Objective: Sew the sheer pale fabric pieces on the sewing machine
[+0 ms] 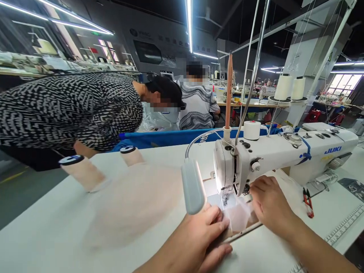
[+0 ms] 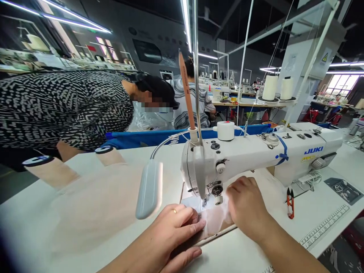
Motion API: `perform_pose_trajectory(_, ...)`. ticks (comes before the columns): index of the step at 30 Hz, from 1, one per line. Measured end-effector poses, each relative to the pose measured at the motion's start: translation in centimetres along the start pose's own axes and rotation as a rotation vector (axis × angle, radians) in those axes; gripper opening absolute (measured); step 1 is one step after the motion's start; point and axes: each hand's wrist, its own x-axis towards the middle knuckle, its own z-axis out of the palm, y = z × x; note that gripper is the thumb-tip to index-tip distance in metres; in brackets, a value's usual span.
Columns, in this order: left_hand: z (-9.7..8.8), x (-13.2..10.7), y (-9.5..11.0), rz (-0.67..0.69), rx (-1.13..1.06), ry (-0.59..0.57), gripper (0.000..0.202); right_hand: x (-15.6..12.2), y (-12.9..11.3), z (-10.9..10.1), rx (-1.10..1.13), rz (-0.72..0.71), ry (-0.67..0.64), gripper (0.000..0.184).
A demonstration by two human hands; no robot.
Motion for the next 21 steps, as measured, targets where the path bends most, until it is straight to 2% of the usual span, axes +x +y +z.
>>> perform_pose_trajectory(2, 0.2, 0.0, 0.1, 0.012, -0.020, -0.007, 0.012, -0.1, -1.0, -0.1, 0.095, -0.091, -0.016, 0.021)
perform_pose_trajectory(4, 0.4, -0.1, -0.1, 0.031, -0.057, -0.007, 0.013, -0.2, -2.1, -0.1, 0.154, -0.163, -0.142, 0.021)
perform_pose_trajectory(7, 0.8, -0.2, -0.6, 0.040, -0.064, 0.017, 0.016, -0.3, -3.0, 0.1, 0.154, -0.171, -0.292, 0.025)
perform_pose_trajectory(13, 1.6, -0.2, -0.3, 0.118, 0.020, 0.116, 0.013, -0.7, -2.6, 0.4, 0.167, -0.154, -0.299, 0.022)
perform_pose_trajectory(19, 0.2, 0.0, 0.6, 0.101, 0.063, 0.057, 0.019, -0.8, -2.4, 0.8, 0.150, -0.132, -0.328, 0.020)
perform_pose_trajectory(21, 0.3, 0.1, 0.3, 0.098, 0.074, 0.085, 0.021, -0.7, -2.4, 1.0, 0.142, -0.117, -0.329, 0.022)
